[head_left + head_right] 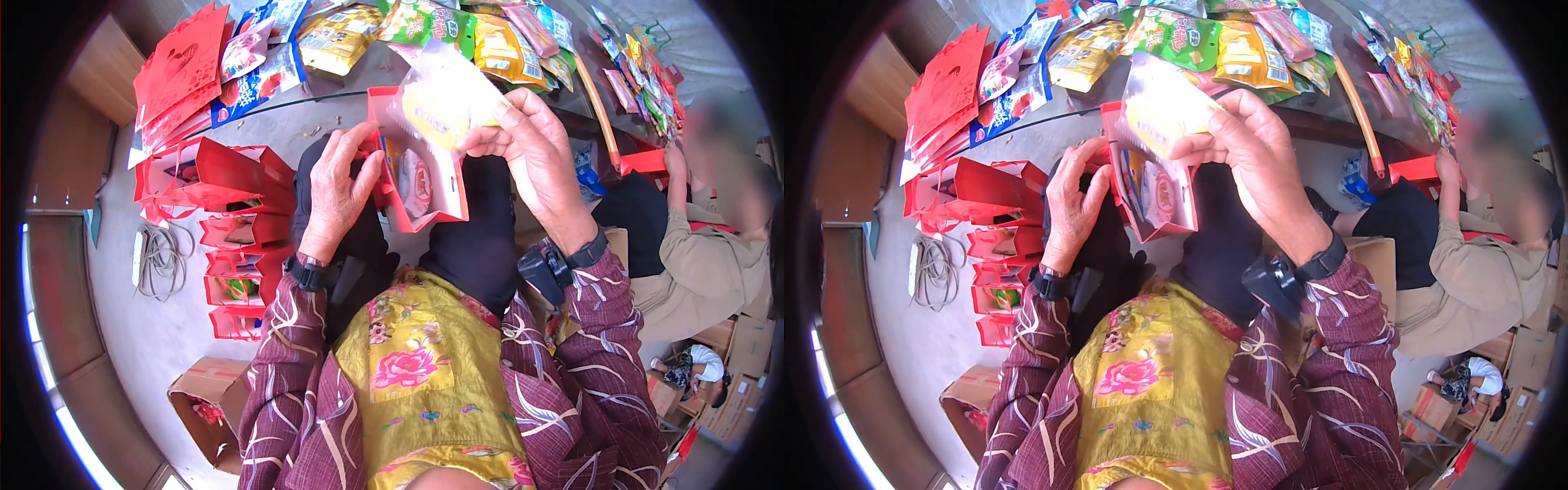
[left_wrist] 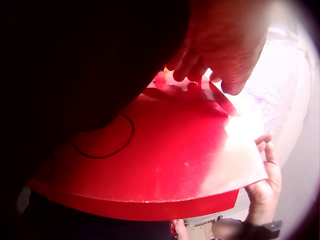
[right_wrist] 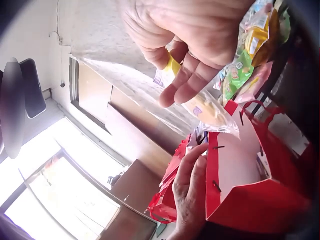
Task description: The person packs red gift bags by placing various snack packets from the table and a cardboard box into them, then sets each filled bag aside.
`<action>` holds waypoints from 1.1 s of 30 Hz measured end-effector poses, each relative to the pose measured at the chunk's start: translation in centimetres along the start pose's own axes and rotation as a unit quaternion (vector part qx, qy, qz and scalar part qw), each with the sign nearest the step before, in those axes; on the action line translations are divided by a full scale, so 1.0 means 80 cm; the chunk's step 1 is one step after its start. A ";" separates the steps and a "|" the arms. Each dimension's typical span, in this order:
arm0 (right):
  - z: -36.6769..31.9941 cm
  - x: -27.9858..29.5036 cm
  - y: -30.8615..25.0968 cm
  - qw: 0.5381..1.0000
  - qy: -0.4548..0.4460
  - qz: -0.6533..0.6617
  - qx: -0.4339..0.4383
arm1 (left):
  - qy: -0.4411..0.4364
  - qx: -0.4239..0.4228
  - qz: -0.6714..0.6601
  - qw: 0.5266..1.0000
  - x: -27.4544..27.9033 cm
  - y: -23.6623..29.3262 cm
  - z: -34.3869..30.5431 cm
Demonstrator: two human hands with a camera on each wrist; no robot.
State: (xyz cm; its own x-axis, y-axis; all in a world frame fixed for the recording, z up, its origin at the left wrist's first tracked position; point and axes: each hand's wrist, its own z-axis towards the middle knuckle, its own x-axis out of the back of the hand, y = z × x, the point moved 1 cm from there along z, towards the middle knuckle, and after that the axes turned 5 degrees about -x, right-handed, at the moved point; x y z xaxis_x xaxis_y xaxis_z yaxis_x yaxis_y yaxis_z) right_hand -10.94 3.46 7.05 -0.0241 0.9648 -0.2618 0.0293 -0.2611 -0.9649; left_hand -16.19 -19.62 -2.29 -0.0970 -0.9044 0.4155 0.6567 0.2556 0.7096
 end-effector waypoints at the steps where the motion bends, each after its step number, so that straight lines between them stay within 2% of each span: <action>1: 0.000 -0.006 -0.001 1.000 0.004 0.002 -0.002 | 0.001 0.001 -0.002 1.000 0.000 -0.001 -0.001; 14: 0.003 -0.022 0.045 0.995 0.040 0.004 -0.089 | -0.005 -0.001 -0.013 1.000 0.001 -0.001 -0.001; 15: 0.006 -0.018 0.049 0.994 0.019 0.010 -0.112 | -0.005 0.001 -0.014 1.000 0.000 -0.001 -0.001; 19: 0.009 -0.023 0.050 0.994 -0.019 -0.070 -0.082 | -0.004 -0.013 -0.007 1.000 0.001 0.000 0.000; 22: 0.007 -0.021 0.055 0.992 -0.032 -0.069 -0.097 | -0.003 -0.012 -0.005 1.000 0.001 -0.001 0.000; 25: 0.002 -0.017 0.048 0.988 -0.031 -0.144 -0.036 | -0.004 -0.006 -0.004 1.000 0.001 -0.004 -0.002; 32: -0.013 0.013 0.053 0.974 0.054 -0.213 0.053 | -0.007 0.011 -0.019 1.000 -0.001 -0.003 -0.002; 33: -0.019 0.014 0.051 0.972 0.058 -0.226 0.004 | -0.007 0.012 -0.019 1.000 0.000 -0.003 -0.002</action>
State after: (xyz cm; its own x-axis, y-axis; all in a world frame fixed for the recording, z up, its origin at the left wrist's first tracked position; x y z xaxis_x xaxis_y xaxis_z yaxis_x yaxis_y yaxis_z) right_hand -9.34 3.55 2.83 0.0809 0.9777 0.1939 0.0339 0.1917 -0.9809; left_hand -16.18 -19.70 -2.57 -0.1321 -0.9092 0.3948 0.6336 0.2288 0.7390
